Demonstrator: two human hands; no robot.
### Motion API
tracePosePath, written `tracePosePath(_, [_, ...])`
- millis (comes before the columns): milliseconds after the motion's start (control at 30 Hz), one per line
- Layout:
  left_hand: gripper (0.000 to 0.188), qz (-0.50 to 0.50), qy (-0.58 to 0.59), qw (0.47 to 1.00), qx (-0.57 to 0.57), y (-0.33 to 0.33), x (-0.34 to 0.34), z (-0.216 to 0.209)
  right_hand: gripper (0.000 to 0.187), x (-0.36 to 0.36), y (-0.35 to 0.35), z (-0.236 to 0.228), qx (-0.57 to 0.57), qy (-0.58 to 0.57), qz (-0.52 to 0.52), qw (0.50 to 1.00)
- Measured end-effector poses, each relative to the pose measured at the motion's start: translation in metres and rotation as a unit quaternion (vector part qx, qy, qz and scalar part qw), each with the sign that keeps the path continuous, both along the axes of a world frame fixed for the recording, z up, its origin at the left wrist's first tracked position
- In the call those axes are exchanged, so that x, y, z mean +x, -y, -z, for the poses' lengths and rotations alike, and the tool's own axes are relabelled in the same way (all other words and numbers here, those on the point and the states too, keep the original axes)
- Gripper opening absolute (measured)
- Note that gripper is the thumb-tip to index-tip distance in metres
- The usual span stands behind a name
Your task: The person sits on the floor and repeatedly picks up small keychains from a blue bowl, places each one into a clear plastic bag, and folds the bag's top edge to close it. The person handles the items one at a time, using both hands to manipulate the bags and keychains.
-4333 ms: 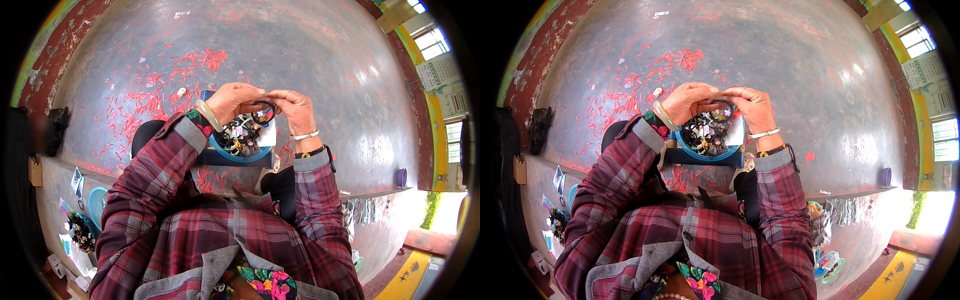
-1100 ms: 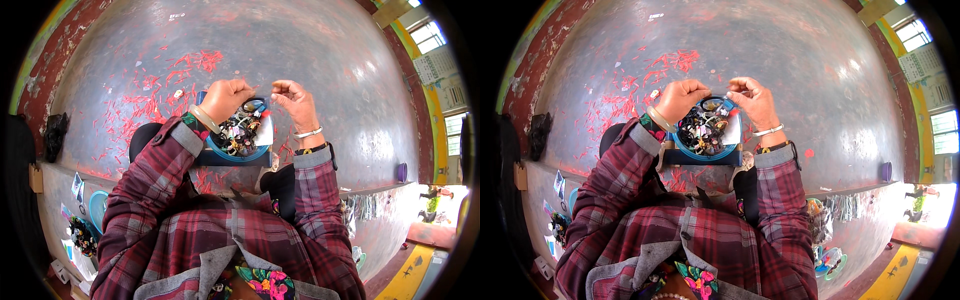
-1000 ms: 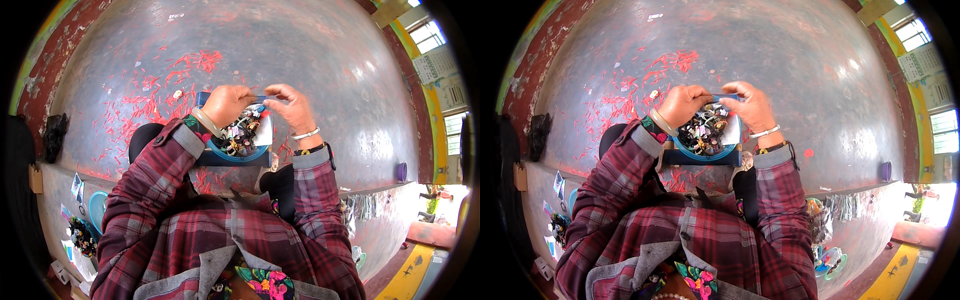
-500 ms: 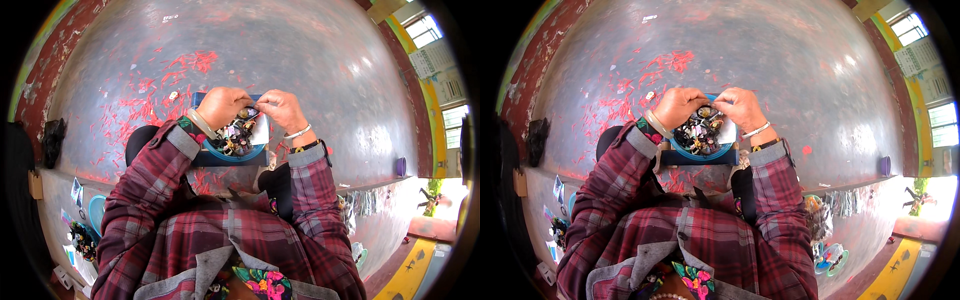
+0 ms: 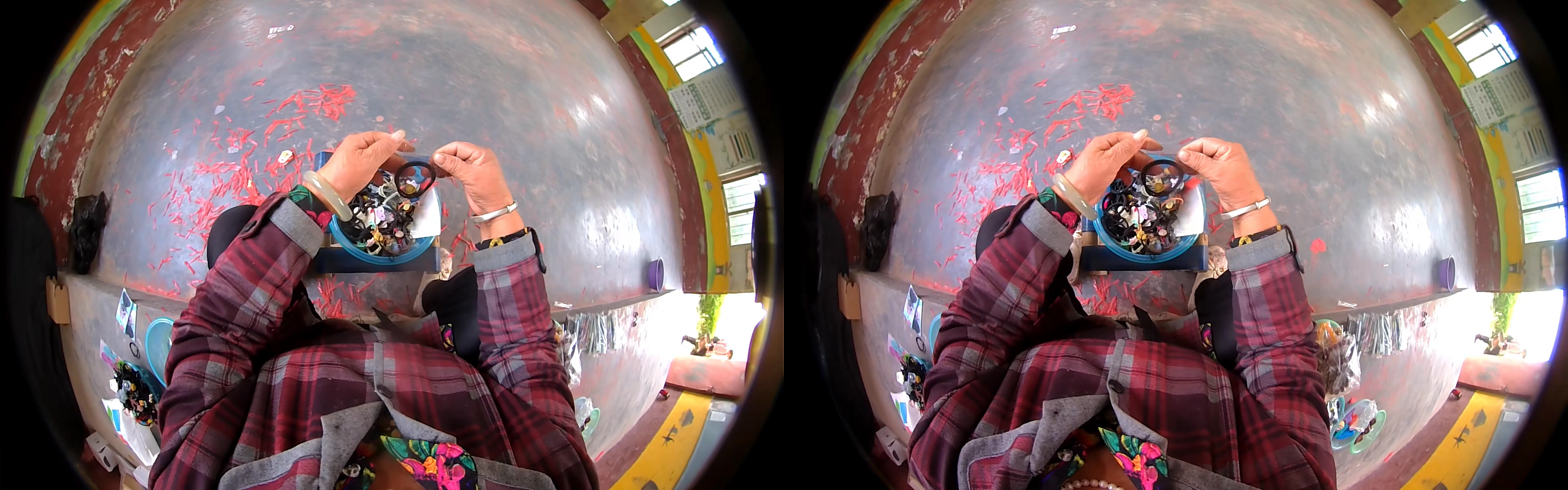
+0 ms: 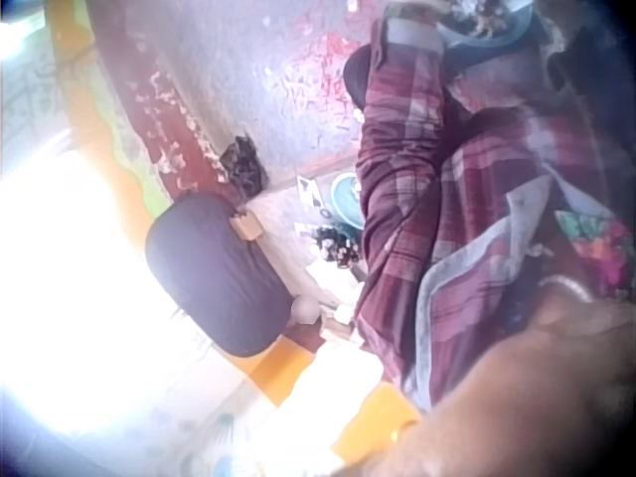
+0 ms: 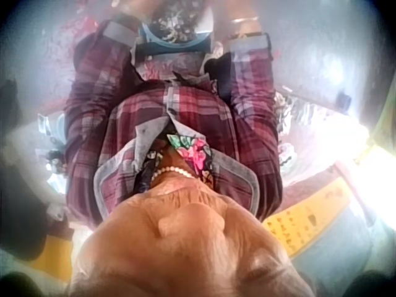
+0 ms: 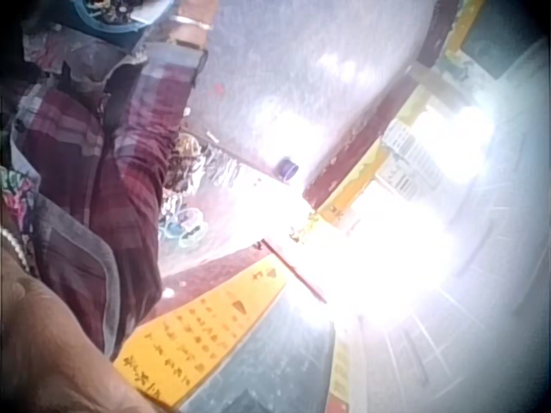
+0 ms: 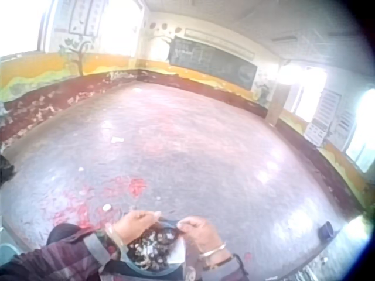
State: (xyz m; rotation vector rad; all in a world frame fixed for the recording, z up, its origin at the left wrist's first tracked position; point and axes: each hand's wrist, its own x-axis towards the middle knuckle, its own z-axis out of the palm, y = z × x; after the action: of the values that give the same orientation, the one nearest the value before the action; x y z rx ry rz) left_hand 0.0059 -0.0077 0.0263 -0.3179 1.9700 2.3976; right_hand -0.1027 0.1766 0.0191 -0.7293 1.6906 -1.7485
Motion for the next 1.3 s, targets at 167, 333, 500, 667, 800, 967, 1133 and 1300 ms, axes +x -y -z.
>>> tracePosePath(167, [0.028,0.000,-0.002,0.999,0.036,-0.006,-0.005,0.018,0.015,0.008,0.007,-0.006,0.005,0.041,0.027,0.999])
tracePosePath(333, [0.024,-0.012,-0.014,1.000,0.026,-0.006,-0.007,0.026,0.015,0.004,0.006,0.000,0.008,0.040,0.023,0.999])
tracePosePath(500, [0.023,-0.015,-0.004,1.000,0.003,-0.006,-0.004,0.016,0.015,0.000,0.005,0.004,0.021,0.009,0.044,0.999])
tracePosePath(667, [0.024,-0.021,-0.019,0.999,-0.015,-0.005,-0.005,0.021,0.017,0.005,0.007,-0.004,0.030,0.008,0.057,0.998])
tracePosePath(800, [0.023,-0.019,-0.013,1.000,0.010,-0.007,-0.005,0.020,0.018,0.003,0.006,-0.004,0.015,0.023,0.071,0.997])
tracePosePath(967, [0.023,-0.026,-0.021,0.999,0.017,-0.006,-0.004,0.019,0.020,0.002,0.006,-0.001,0.003,0.010,0.079,0.997])
tracePosePath(1133, [0.023,-0.065,0.011,0.998,0.023,-0.001,-0.001,0.008,0.022,-0.010,-0.001,0.002,-0.030,0.027,0.138,0.990])
tracePosePath(1300, [0.023,-0.075,0.010,0.997,0.024,-0.002,-0.001,0.008,0.023,0.006,0.009,-0.003,-0.024,0.030,0.084,0.996])
